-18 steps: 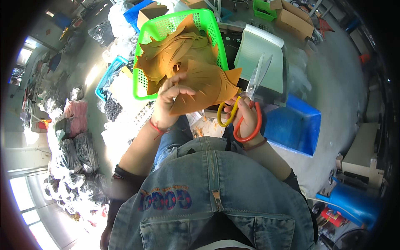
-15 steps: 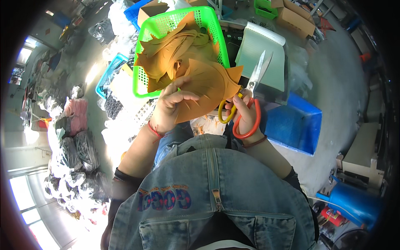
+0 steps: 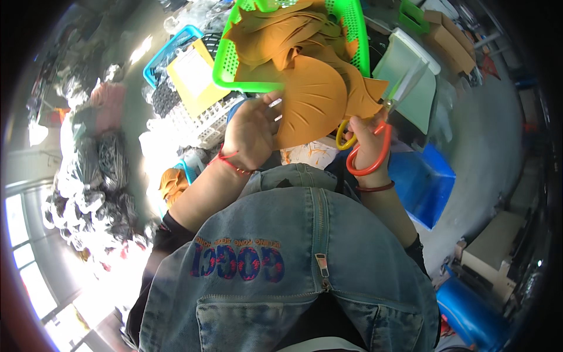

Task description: The person repeatedly picks up orange leather pieces from a green basket, trims their edges with scissors, and places the trimmed pieces into a blue basket. The process is continuous and repetitive, with the person handling each piece individually.

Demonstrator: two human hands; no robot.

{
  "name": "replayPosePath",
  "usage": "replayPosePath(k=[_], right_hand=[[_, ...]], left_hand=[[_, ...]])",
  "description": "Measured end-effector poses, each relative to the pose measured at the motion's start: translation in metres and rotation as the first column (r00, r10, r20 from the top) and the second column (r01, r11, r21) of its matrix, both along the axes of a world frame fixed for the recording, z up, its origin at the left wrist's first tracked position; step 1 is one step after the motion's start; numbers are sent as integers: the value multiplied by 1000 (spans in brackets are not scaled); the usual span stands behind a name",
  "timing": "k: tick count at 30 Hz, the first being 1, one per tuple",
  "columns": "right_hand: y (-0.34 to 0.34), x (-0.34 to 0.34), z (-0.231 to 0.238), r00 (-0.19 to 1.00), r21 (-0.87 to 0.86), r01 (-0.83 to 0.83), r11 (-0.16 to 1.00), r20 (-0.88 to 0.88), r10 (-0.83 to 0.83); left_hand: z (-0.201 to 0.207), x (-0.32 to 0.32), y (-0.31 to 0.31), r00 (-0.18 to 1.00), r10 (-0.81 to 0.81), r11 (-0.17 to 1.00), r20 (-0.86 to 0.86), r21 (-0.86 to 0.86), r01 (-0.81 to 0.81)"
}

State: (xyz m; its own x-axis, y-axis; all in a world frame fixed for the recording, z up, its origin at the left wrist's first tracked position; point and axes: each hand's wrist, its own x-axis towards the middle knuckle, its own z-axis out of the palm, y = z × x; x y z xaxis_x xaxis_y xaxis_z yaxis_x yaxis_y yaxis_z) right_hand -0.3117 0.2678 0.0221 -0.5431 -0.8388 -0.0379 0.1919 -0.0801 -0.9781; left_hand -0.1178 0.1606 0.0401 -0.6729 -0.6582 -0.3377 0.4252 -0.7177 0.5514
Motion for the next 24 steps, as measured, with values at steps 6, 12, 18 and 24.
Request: replayPosePath(k=[6,12,18,24], right_hand=[[3,-1,-21,995,-41,-12,999,-99,8],[-9,1,-5,994,229,82,970,-90,-63],[-15,39,-16,999,108,-33,994,-7,34],[-26,72,-15,950,105,-167,980,-247,189]], left_hand=[[-11,12,-6,951,-52,864,306,-464,196],[-41,116,-3,983,95,979,158,-196,-64],[-42,65,9,954,166,977,-250,172,-125],[-49,30,-8,889,-9,980,-459,173,99]])
